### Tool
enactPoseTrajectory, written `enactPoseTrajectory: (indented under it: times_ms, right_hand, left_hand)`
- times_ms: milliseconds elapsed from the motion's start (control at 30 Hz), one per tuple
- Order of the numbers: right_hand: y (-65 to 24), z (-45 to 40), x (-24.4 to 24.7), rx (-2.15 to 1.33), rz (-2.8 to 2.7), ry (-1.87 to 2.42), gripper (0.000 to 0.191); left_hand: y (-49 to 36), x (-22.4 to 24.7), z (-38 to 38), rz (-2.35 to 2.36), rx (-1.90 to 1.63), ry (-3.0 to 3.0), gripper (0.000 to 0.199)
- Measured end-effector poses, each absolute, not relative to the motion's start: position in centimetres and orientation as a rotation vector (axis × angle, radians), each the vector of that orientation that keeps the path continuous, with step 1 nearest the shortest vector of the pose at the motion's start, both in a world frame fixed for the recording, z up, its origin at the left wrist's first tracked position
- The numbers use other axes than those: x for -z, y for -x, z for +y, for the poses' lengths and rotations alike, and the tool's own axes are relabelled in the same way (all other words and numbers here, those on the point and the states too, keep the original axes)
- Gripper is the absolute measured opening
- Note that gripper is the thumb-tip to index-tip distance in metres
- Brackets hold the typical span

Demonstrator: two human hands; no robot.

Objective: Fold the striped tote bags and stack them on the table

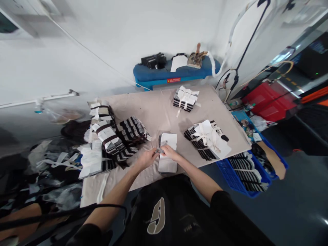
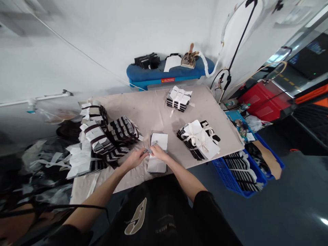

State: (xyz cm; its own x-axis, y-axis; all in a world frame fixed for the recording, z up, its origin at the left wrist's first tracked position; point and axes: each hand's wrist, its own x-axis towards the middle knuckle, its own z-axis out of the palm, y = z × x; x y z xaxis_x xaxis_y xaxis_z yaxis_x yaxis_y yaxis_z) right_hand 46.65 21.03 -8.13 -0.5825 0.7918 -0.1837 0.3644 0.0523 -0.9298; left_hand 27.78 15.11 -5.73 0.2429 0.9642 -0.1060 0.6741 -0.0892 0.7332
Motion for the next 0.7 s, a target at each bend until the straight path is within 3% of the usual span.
enactPoseTrajectory:
  times_ms: [333,500,700]
  right_hand:
    - [-46.7,21.4,6.9,-1.575,-1.814,1.213,0.048]
    - [-47.2,21.0,7.1,-1.589,-1.786,1.14,0.058]
    - [-47.5,21.3,7.7,-1.583,-1.856,1.07,0.061]
  left_hand:
    - [-28.2,2.7,12.4,1.535,-0.748,-1.789,0.032]
    - [-29.0,3.5,13.0,1.204,-0.682,-1.768,0.035]
    - [-28.3,5.6,17.3,1.177,-0.79,-1.515,0.029]
